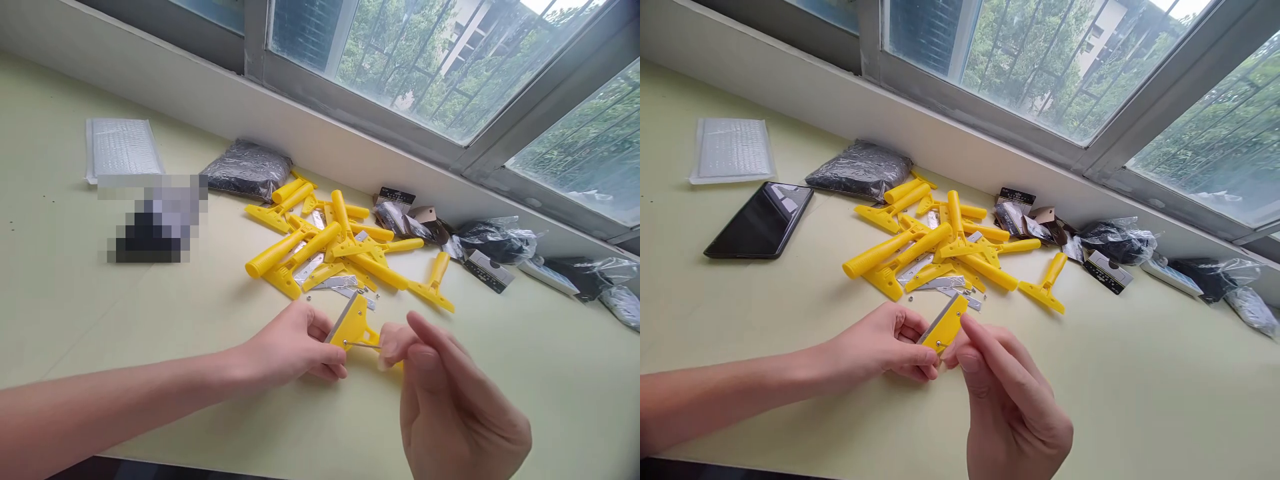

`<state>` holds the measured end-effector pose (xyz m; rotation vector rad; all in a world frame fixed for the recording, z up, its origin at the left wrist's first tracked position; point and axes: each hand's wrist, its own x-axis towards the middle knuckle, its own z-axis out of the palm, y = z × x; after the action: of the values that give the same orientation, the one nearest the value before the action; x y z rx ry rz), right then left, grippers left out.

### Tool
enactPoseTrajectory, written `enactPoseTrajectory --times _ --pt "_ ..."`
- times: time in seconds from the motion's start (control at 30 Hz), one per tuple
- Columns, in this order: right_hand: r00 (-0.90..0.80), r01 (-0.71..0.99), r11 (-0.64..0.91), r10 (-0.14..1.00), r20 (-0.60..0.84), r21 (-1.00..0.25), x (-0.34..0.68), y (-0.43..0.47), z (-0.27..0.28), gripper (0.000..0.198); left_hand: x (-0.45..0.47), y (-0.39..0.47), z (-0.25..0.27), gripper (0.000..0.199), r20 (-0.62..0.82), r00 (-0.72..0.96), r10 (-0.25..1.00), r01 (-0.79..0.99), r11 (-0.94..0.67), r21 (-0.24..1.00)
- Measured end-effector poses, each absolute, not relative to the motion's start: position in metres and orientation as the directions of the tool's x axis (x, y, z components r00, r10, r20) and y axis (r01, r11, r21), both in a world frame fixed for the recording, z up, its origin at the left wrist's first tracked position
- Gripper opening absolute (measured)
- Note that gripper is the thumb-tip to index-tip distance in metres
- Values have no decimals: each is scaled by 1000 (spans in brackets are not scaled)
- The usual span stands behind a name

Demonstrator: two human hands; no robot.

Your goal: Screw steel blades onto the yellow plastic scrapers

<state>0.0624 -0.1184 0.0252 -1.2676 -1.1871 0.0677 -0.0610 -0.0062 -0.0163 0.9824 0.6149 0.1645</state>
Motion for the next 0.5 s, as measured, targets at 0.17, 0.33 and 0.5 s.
enactPoseTrajectory --times 0.17,0.33,0.5 --pt "423 713 228 613 667 -663 52 -123 33 44 -61 -7 -20 15 -396 826 400 118 565 816" --pt "328 826 214 569 754 -521 60 -125 35 33 -62 -7 -18 19 -400 828 394 131 558 820" --pt "321 826 238 546 774 -511 65 -122 29 37 -62 -8 -17 24 -412 822 393 140 562 815"
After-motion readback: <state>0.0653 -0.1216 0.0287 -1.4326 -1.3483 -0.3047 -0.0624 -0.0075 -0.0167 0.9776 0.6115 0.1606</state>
